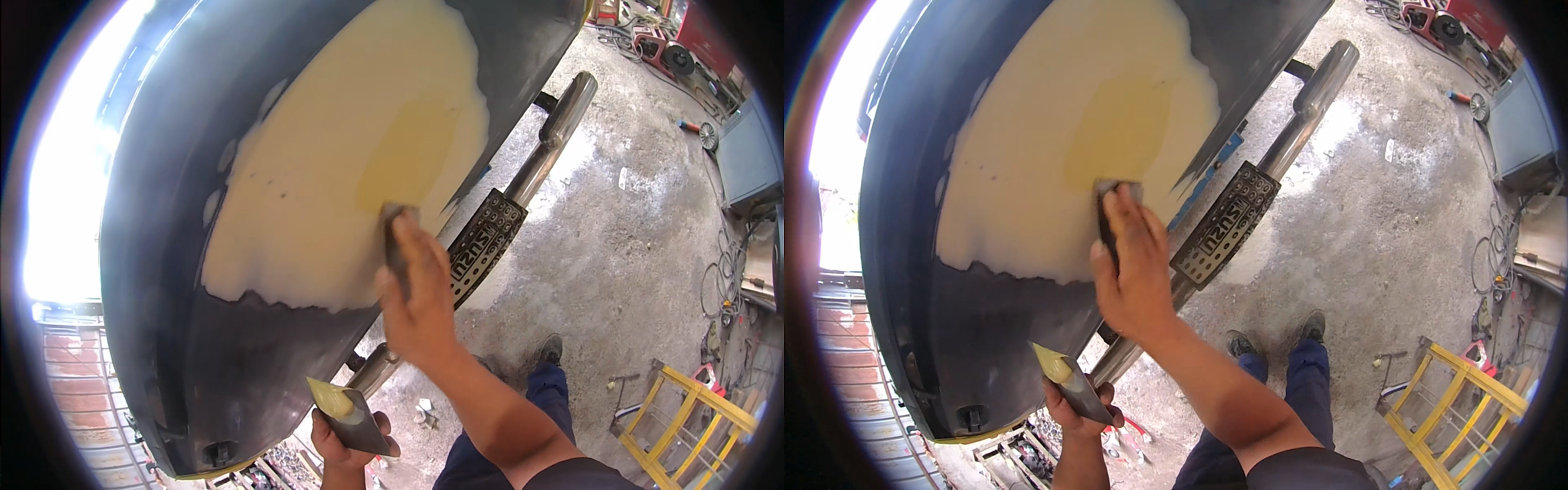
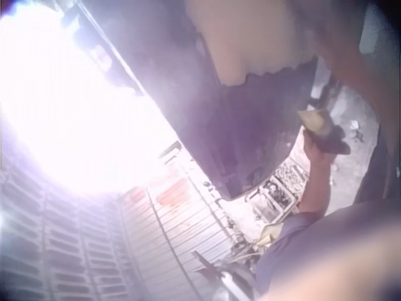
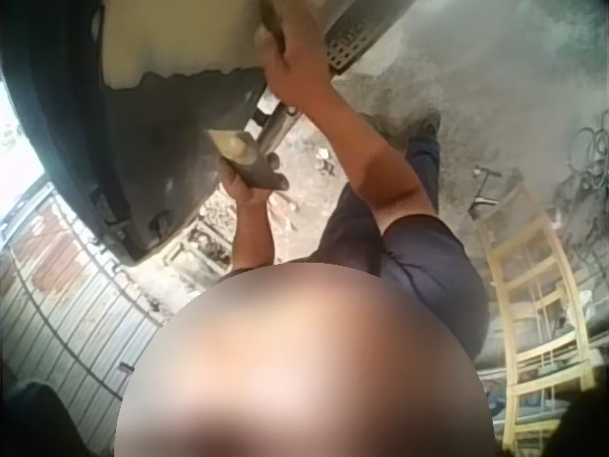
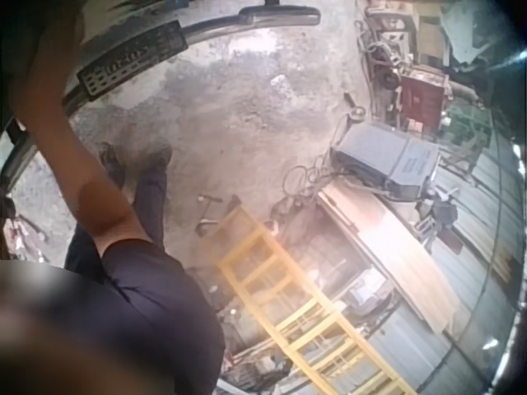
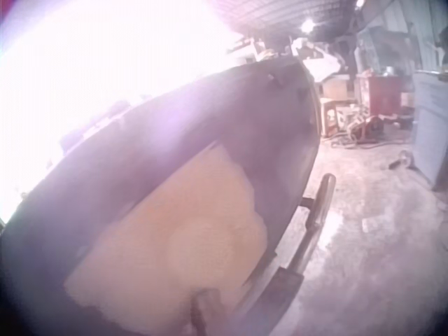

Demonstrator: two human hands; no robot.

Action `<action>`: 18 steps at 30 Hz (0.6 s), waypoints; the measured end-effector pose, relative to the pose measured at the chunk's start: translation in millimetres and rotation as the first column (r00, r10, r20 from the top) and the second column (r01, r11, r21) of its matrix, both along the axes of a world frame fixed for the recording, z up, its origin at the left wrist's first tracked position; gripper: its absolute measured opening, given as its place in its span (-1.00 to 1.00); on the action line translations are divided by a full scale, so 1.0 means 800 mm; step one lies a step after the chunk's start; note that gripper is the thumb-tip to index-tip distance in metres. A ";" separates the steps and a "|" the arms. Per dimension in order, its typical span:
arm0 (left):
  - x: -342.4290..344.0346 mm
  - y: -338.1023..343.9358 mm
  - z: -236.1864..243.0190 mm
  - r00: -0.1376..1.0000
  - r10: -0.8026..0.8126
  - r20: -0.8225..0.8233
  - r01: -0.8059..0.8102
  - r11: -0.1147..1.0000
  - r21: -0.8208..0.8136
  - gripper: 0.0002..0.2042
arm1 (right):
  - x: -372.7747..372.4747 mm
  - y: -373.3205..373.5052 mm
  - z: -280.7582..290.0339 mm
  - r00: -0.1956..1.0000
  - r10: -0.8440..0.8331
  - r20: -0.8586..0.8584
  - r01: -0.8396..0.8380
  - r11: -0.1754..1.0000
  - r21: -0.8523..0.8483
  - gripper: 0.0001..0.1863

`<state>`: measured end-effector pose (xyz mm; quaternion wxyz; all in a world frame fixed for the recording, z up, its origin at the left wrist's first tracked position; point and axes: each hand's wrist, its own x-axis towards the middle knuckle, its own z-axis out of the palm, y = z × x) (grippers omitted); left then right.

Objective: The person mixes a beige paste with a hardener in a bucket, then uses a metal spreader to apply the filler to a damaged area on the rear tailgate of a dark green pickup truck. The person repeatedly scoops filler and spreads it over the existing patch to build up the surface.

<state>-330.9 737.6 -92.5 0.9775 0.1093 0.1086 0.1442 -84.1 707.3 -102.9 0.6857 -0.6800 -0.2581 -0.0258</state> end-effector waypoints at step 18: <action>0.043 -0.006 -0.008 0.984 -0.157 0.088 0.161 0.986 -0.041 -0.41 | 0.069 -0.078 -0.040 0.969 0.225 -0.106 -0.231 0.972 -0.053 -0.41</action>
